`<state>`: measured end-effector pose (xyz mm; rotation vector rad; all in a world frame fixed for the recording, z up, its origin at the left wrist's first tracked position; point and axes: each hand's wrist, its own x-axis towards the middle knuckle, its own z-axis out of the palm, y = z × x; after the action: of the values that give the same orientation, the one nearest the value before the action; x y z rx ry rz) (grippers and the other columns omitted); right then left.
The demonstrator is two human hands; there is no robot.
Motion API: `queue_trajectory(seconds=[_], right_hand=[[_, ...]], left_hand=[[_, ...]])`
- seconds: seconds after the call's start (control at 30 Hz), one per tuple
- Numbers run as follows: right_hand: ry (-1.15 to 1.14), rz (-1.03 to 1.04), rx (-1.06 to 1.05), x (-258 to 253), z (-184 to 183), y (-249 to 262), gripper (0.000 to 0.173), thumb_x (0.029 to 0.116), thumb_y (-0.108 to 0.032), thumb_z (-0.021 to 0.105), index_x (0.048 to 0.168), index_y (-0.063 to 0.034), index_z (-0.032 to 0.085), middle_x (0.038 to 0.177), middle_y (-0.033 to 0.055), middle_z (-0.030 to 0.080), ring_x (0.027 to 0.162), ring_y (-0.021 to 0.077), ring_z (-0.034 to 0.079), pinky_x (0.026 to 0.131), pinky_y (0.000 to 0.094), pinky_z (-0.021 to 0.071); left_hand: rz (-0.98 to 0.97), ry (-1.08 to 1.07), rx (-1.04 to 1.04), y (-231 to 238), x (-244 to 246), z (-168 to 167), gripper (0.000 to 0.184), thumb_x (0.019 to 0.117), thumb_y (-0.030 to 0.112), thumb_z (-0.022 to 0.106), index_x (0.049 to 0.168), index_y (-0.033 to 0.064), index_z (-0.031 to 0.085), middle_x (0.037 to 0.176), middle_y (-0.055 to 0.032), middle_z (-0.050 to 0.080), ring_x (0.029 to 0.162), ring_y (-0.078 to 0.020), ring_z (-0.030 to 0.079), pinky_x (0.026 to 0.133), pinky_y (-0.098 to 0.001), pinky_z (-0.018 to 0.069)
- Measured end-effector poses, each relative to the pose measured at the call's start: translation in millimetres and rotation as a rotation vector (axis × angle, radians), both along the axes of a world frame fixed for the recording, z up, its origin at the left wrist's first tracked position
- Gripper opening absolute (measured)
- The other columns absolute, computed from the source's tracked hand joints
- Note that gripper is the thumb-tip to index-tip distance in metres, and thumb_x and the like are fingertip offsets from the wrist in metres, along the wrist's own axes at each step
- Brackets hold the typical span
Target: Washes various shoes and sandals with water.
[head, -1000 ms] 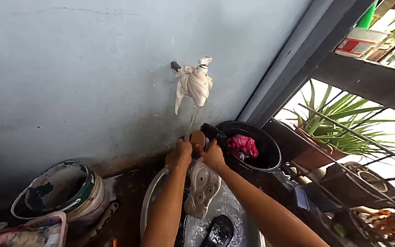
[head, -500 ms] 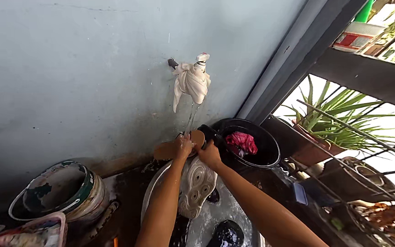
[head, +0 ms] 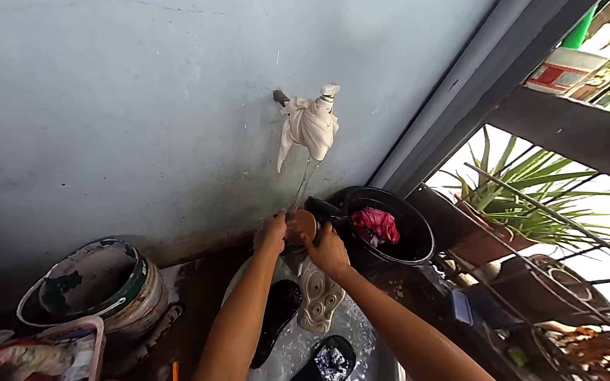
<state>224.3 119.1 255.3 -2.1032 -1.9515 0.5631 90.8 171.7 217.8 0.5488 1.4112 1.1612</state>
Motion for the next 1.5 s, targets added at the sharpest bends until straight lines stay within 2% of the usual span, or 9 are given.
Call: queue_trajectory(seconds=[0.07,0.2,0.5,0.7,0.87,1.07,1.2,1.33,1.5], right_hand=[[0.018,-0.011,0.017,1.4,-2.6,-2.0,0.078,0.0994,-0.053,0.058,0.15,0.0026,0.037,0.137,0.0266,0.056,0.117,0.0391,0.064,0.097,0.0531,0.0525],[-0.046,0.019,-0.006,-7.1,0.7,-3.6,0.077,0.0992,-0.055,0.057,0.149,0.0004,0.038,0.141,0.0247,0.053,0.116,0.0381,0.065,0.096,0.052,0.0536],[0.063,-0.094,0.006,-7.8,8.5,15.0,0.079,0.0998,-0.055,0.057,0.151,0.0017,0.036,0.135,0.0247,0.06,0.121,0.038,0.063,0.1,0.0536,0.0511],[0.437,-0.315,-0.053,31.3,6.9,57.6,0.07,0.098,-0.049,0.064,0.139,0.0057,0.05,0.131,0.028,0.06,0.125,0.0379,0.058,0.105,0.0549,0.0456],[0.435,-0.203,-0.166,17.0,7.3,52.1,0.065,0.0996,-0.048,0.062,0.137,0.0045,0.053,0.131,0.0262,0.06,0.125,0.036,0.058,0.104,0.0539,0.0451],[0.312,-0.159,-0.223,-7.9,11.6,45.0,0.068,0.1,-0.05,0.061,0.142,0.0024,0.049,0.137,0.0252,0.058,0.131,0.0356,0.055,0.108,0.0533,0.0432],[0.246,-0.142,-0.206,-8.4,17.9,49.5,0.057,0.1038,-0.041,0.053,0.141,0.0023,0.05,0.134,0.0247,0.06,0.128,0.035,0.057,0.105,0.0534,0.0452],[0.305,-0.106,-0.206,-10.4,14.1,45.6,0.062,0.1014,-0.045,0.059,0.14,0.0027,0.051,0.133,0.0249,0.06,0.127,0.0349,0.057,0.106,0.0531,0.0444],[0.135,-0.006,-0.197,-14.1,14.4,40.7,0.076,0.0987,-0.052,0.061,0.148,0.0032,0.043,0.135,0.0265,0.06,0.129,0.0379,0.057,0.108,0.0544,0.0448]], left_hand=[[0.008,0.079,-0.01,-0.8,3.1,6.2,0.053,0.1097,0.041,0.044,0.125,-0.0074,0.059,0.117,-0.025,0.061,0.103,-0.0325,0.059,0.091,-0.0494,0.0483],[-0.116,0.259,0.003,7.2,-7.0,-5.6,0.067,0.1033,0.063,0.043,0.095,-0.0003,0.065,0.077,-0.0073,0.057,0.066,-0.017,0.055,0.066,-0.0352,0.0501],[-0.206,0.685,-0.024,0.0,11.3,36.0,0.05,0.1119,0.035,0.033,0.12,-0.0027,0.066,0.123,-0.0242,0.067,0.12,-0.0357,0.063,0.1,-0.0543,0.0479],[-0.475,0.463,0.564,-8.4,13.1,5.4,0.063,0.0982,0.021,0.068,0.145,-0.011,0.042,0.143,-0.0297,0.051,0.136,-0.0339,0.051,0.116,-0.0446,0.0395],[-0.346,1.102,0.425,-18.6,21.8,4.9,0.049,0.1109,0.032,0.041,0.129,-0.0109,0.057,0.108,-0.0297,0.069,0.106,-0.044,0.069,0.094,-0.0563,0.0519],[-0.279,0.71,-0.003,-1.1,-1.1,15.1,0.065,0.112,0.045,0.023,0.125,-0.0038,0.064,0.129,-0.0265,0.063,0.126,-0.0388,0.059,0.104,-0.0583,0.045],[-0.244,0.829,0.182,-17.8,18.1,26.6,0.069,0.105,0.053,0.047,0.137,-0.0072,0.051,0.129,-0.0274,0.062,0.126,-0.0389,0.059,0.108,-0.056,0.0437],[-0.183,0.912,0.153,-10.3,17.9,24.5,0.05,0.1117,0.037,0.035,0.126,-0.0033,0.062,0.117,-0.0249,0.069,0.117,-0.0389,0.065,0.099,-0.0563,0.0489],[-0.172,0.203,0.005,3.9,-13.7,3.9,0.044,0.1104,0.029,0.041,0.132,-0.0064,0.056,0.136,-0.0269,0.056,0.126,-0.0363,0.054,0.103,-0.0552,0.0442]])
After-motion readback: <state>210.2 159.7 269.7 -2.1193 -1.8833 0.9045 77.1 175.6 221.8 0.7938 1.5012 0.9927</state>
